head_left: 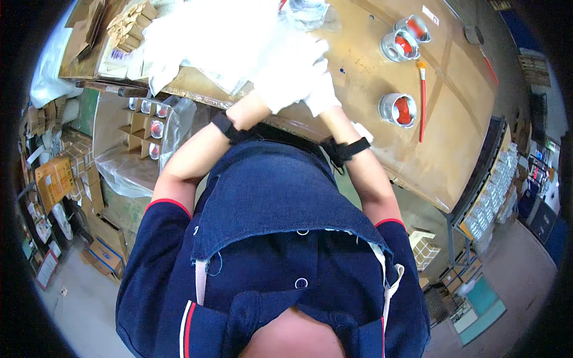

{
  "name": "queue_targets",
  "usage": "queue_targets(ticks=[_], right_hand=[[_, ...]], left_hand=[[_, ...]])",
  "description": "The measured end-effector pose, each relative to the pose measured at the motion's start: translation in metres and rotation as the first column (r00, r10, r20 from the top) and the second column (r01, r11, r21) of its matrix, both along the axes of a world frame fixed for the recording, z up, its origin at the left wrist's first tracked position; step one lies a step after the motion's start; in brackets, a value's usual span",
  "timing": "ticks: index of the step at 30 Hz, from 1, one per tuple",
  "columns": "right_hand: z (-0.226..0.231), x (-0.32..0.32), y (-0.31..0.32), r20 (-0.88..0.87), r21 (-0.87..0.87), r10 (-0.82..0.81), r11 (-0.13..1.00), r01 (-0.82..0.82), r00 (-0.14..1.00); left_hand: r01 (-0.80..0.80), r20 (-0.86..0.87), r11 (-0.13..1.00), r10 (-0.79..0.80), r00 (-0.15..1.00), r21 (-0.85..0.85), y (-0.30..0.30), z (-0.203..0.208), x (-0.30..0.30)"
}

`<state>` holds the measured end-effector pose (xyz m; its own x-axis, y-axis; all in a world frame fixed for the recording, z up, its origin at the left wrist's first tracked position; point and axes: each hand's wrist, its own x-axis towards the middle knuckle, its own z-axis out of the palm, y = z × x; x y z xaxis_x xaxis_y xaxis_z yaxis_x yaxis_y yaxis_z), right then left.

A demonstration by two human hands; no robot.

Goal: The person packs several round metal canisters by hand, first placing each into a plastic bag, then arranging the bagged canisters into a cardboard box with dividers.

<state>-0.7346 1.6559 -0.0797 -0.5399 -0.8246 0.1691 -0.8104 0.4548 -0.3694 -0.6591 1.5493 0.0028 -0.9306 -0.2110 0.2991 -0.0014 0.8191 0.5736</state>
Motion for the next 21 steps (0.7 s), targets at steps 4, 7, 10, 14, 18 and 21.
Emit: queue_targets(ticks=[4, 7, 10, 14, 18, 21], right_hand=[[0.028, -0.014, -0.023, 0.999, -0.007, 0.027, 0.829, 0.560, -0.027], [-0.022, -0.034, -0.011, 0.015, -0.195, -0.035, 0.980, 0.038, 0.999], [0.052, -0.028, -0.015, 0.538, 0.098, -0.164, 0.986, 0.132, 0.827], [0.054, -0.025, -0.011, 0.154, 0.282, -0.059, 0.959, 0.014, 0.986], [0.149, -0.021, 0.014, 0.477, 0.086, 0.001, 0.995, -0.048, 0.879], [0.122, -0.055, 0.059, 0.257, 0.085, -0.324, 0.946, 0.313, 0.910]], left_hand=[[0.096, 0.322, 0.984, -0.140, 0.936, 0.151, 0.014, 0.007, 0.032], [0.430, 0.054, 0.894, -0.439, 0.897, 0.128, 0.032, 0.020, 0.044], [0.310, 0.054, 0.908, -0.338, 0.940, 0.283, -0.014, 0.025, 0.059], [-0.065, 0.035, 0.980, 0.059, 0.998, 0.189, -0.029, -0.011, 0.022], [0.028, 0.147, 0.969, -0.065, 0.987, 0.245, -0.024, -0.006, 0.021], [0.268, -0.044, 0.805, -0.290, 0.956, 0.530, -0.042, -0.036, 0.015]])
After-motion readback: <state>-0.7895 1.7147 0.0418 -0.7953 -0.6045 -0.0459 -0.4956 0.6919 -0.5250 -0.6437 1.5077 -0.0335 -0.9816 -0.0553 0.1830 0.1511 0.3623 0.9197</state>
